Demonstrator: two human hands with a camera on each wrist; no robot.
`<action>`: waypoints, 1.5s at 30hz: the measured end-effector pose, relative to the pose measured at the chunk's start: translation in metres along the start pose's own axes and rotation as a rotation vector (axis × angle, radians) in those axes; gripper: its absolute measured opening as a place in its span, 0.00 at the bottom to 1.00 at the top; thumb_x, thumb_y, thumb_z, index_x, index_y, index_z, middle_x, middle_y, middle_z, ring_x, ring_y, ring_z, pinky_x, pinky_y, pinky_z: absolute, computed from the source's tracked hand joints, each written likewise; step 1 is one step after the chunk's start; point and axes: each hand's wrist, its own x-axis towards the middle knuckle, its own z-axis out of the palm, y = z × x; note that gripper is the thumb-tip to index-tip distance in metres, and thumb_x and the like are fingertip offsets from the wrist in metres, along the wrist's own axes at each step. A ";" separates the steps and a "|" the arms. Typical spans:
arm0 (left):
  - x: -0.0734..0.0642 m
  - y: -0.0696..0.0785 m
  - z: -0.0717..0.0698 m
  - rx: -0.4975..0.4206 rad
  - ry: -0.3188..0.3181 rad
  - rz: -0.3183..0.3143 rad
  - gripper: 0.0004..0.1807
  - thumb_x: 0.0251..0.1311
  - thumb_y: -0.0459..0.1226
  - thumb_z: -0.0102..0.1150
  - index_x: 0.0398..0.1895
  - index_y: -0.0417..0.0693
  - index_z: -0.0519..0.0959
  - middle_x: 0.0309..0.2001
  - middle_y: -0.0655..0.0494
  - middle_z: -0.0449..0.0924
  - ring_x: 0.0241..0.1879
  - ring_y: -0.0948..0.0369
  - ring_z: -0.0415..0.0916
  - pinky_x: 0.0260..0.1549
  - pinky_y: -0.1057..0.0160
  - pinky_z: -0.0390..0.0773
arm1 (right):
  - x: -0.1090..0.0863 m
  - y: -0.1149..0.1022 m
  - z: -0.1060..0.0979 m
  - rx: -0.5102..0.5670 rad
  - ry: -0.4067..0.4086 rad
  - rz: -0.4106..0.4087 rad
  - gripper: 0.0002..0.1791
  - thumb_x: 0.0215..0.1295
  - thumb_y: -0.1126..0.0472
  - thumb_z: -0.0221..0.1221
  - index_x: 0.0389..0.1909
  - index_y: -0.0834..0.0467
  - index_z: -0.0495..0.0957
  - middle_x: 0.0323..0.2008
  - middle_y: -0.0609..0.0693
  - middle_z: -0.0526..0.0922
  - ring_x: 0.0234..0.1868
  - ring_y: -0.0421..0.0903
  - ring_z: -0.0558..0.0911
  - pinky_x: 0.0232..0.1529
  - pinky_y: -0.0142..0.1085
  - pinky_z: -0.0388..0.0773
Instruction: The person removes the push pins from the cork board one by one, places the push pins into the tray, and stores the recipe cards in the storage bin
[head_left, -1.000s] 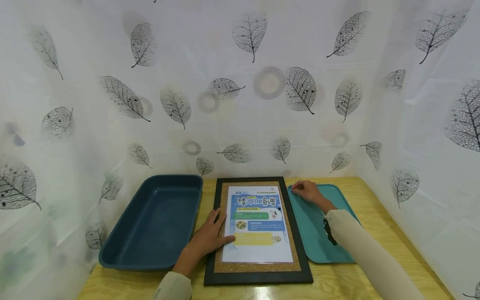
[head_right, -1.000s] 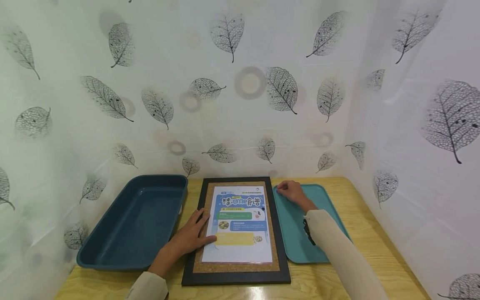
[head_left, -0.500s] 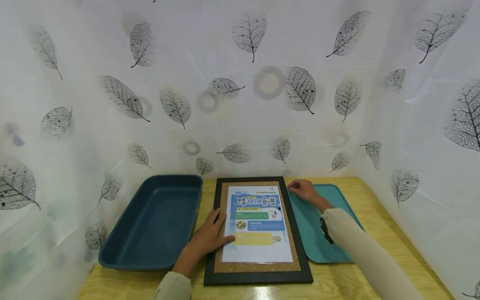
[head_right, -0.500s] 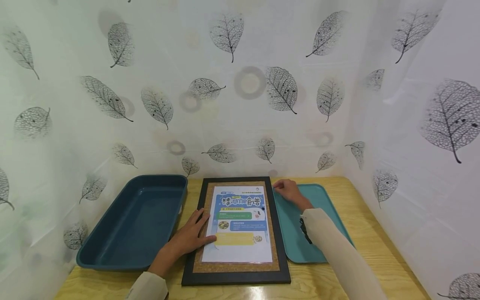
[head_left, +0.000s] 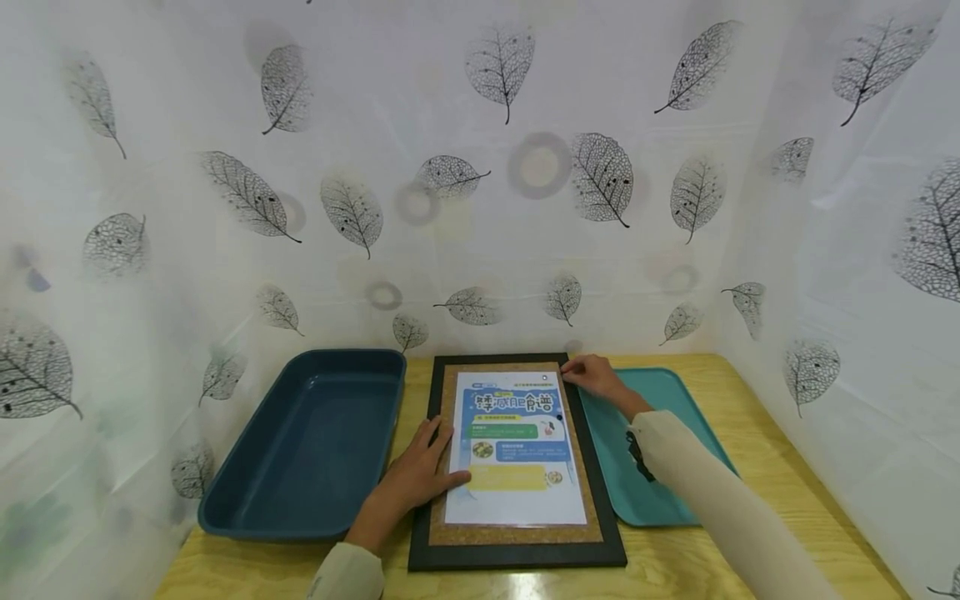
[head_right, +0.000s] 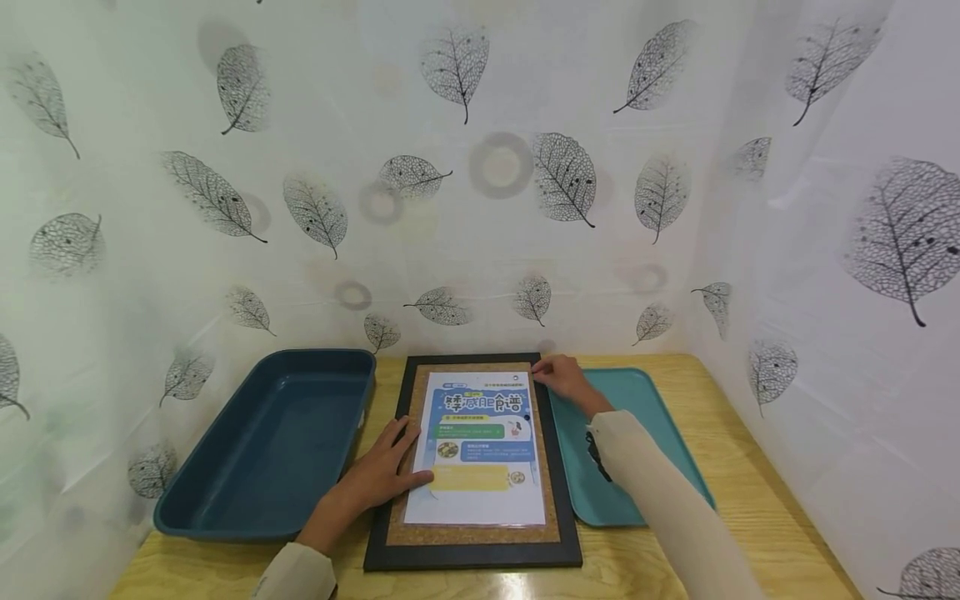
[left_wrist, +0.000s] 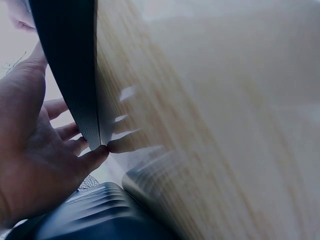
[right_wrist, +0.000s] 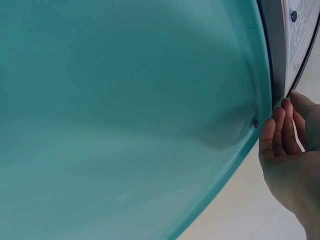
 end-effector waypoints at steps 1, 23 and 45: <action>0.000 0.000 0.000 -0.002 0.000 -0.001 0.54 0.63 0.65 0.65 0.83 0.45 0.57 0.83 0.41 0.44 0.81 0.40 0.41 0.67 0.35 0.66 | 0.001 -0.002 0.001 -0.001 -0.004 -0.006 0.10 0.69 0.64 0.67 0.45 0.66 0.87 0.42 0.60 0.89 0.43 0.55 0.87 0.48 0.49 0.83; 0.001 -0.002 0.002 0.019 -0.007 -0.003 0.55 0.63 0.67 0.62 0.83 0.46 0.56 0.83 0.42 0.44 0.82 0.41 0.41 0.67 0.37 0.66 | 0.009 -0.013 0.020 -0.010 -0.038 -0.030 0.13 0.70 0.61 0.67 0.49 0.65 0.88 0.42 0.57 0.89 0.40 0.50 0.86 0.42 0.44 0.83; 0.000 -0.001 0.001 0.019 -0.013 -0.003 0.55 0.64 0.66 0.62 0.83 0.45 0.55 0.83 0.41 0.43 0.82 0.40 0.40 0.67 0.36 0.67 | 0.009 -0.020 0.027 -0.007 -0.006 0.068 0.11 0.69 0.59 0.69 0.46 0.61 0.90 0.39 0.53 0.89 0.34 0.45 0.82 0.37 0.39 0.77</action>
